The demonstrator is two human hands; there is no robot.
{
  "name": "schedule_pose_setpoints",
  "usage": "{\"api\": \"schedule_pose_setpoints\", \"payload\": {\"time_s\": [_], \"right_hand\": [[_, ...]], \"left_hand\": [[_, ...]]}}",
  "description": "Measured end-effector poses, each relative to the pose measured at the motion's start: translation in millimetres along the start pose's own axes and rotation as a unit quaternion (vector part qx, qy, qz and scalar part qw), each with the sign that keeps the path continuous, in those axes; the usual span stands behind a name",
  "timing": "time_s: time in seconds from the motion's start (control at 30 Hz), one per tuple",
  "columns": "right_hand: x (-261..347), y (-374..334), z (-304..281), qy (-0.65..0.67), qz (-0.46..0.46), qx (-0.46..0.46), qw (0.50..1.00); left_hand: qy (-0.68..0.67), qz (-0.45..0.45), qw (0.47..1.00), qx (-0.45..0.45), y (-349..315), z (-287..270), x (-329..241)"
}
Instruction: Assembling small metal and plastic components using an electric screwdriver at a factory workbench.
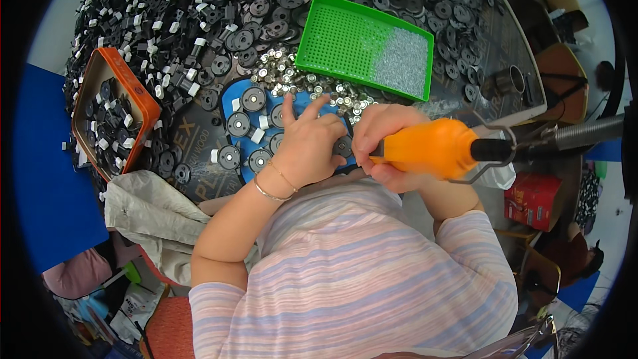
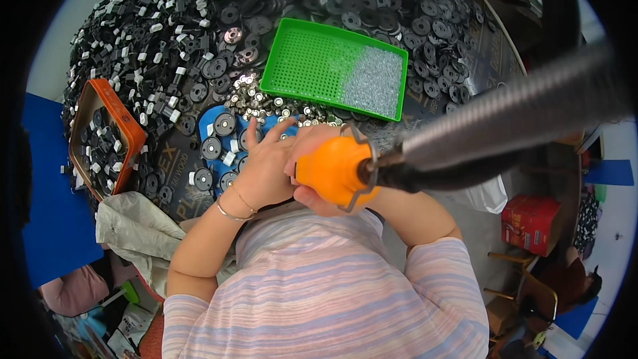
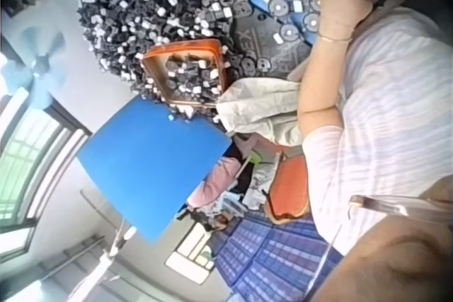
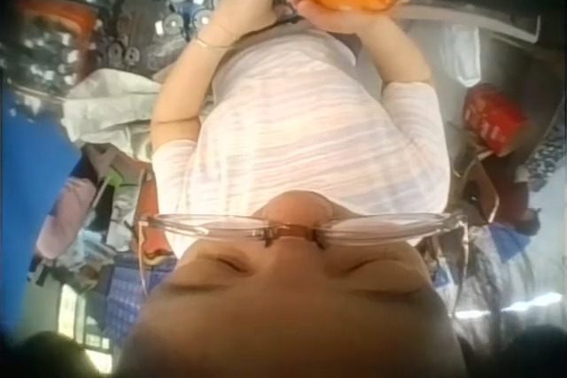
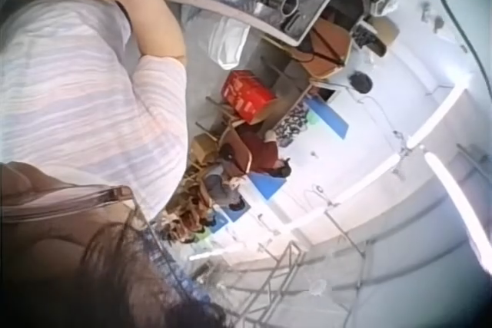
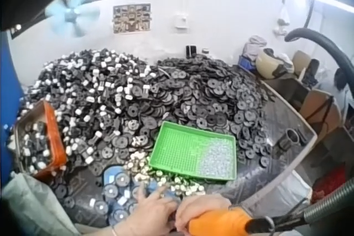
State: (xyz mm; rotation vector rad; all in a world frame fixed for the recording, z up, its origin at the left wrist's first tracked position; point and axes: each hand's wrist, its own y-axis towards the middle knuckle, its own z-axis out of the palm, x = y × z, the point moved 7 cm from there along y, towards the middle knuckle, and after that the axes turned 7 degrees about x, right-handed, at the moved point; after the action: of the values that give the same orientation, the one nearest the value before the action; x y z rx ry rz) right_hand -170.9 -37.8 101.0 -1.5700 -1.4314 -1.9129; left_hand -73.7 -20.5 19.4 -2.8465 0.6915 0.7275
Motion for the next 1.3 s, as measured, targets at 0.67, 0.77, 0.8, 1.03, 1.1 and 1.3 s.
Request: {"api": "schedule_pose_setpoints", "payload": {"time_s": [0.67,0.77,0.8,1.03,1.1,1.3], "right_hand": [[43,-106,-145,-0.023,-0.087,-0.366,0.926],[42,-113,-148,-0.053,-0.068,-0.417,0.905],[41,-114,-148,-0.067,-0.057,-0.426,0.9],[50,-136,-157,-0.098,-0.049,-0.451,0.886],[56,-148,-160,-0.129,-0.048,-0.468,0.873],[49,-129,-156,-0.066,-0.072,-0.464,0.88]], "left_hand": [[-0.025,-0.06,0.969,-0.237,44,-65,58],[-0.061,-0.224,0.968,-0.094,77,-56,95],[-0.034,-0.216,0.973,-0.071,88,-48,102],[-0.105,-0.204,0.972,-0.056,82,-55,139],[-0.211,-0.258,0.942,-0.045,56,-55,157],[-0.261,-0.195,0.935,-0.142,62,-19,165]]}}
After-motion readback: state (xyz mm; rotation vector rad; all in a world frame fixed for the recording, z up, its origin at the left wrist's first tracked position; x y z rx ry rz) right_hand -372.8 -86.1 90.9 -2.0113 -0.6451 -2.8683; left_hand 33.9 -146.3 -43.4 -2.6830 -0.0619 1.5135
